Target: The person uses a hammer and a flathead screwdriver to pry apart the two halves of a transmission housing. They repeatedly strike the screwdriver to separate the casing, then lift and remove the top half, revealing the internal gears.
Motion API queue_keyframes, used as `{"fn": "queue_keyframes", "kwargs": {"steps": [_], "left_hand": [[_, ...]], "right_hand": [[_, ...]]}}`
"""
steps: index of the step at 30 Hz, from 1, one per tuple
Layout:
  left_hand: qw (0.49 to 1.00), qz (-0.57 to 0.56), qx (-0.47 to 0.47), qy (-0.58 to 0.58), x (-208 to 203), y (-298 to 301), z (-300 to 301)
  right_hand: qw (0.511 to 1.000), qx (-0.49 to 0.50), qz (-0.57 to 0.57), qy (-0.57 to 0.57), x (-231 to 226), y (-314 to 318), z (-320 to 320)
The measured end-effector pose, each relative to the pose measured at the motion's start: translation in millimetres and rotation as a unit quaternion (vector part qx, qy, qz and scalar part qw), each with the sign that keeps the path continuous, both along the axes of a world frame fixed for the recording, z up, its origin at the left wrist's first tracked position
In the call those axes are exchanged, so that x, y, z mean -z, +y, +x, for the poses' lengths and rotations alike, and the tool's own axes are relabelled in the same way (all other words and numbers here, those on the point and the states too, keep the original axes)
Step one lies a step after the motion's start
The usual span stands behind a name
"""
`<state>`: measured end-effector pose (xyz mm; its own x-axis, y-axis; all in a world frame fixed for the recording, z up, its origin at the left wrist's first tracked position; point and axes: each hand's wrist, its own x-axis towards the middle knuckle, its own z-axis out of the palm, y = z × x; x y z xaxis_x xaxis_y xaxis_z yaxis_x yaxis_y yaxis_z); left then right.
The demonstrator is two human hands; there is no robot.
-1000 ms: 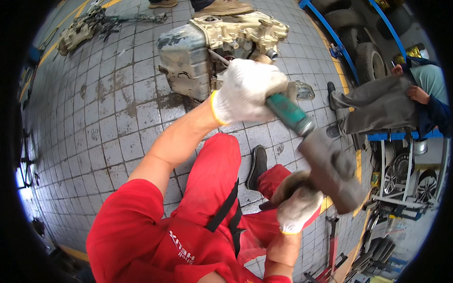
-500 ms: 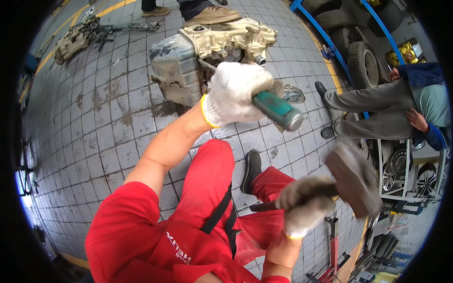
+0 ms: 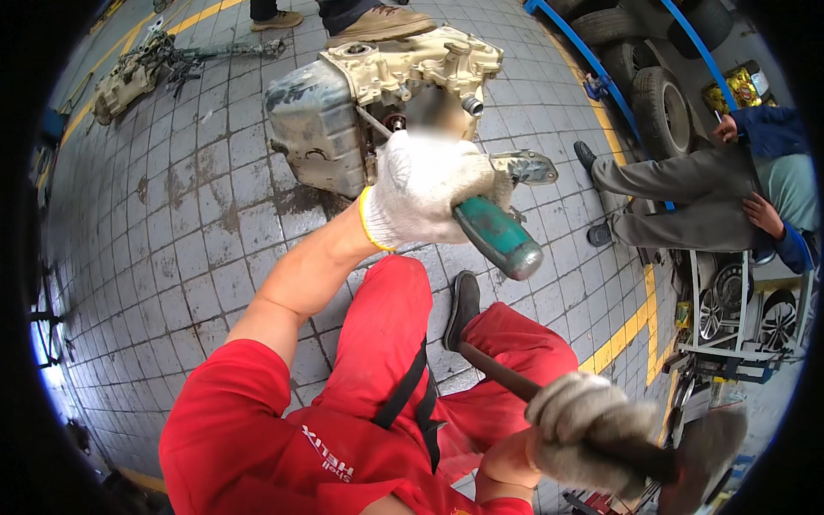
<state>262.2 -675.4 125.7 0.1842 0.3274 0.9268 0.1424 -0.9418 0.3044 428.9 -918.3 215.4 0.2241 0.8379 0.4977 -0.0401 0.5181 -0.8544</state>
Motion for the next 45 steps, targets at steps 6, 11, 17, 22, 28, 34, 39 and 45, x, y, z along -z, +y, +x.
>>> {"fn": "queue_keyframes", "kwargs": {"steps": [6, 11, 17, 22, 28, 34, 39, 45], "left_hand": [[0.999, 0.006, -0.017, 0.037, 6, 3, 4], [1.0, -0.009, -0.003, 0.017, 0, 0, 7], [1.0, 0.004, -0.004, 0.006, 4, 1, 7], [0.999, -0.012, -0.025, 0.036, -1, 3, 5], [0.999, 0.019, -0.009, 0.047, 8, 0, 7], [1.0, 0.02, 0.009, 0.019, 4, 1, 13], [0.999, 0.013, 0.007, 0.044, 19, -5, 10], [1.0, 0.019, 0.009, 0.018, 14, 5, 18]], "right_hand": [[0.951, 0.123, -0.281, -0.033, 25, 18, 4], [0.998, 0.042, -0.037, 0.023, 13, -5, 2], [0.962, 0.083, -0.258, -0.046, 29, 10, 5], [0.997, 0.073, -0.02, -0.001, -4, -7, 11], [0.948, 0.1, -0.297, -0.059, 24, 2, 10], [0.994, -0.01, -0.03, -0.108, 3, -3, 23], [0.952, 0.083, -0.295, -0.013, 14, 1, 15], [0.943, 0.225, -0.244, 0.0, -47, -13, 91]]}}
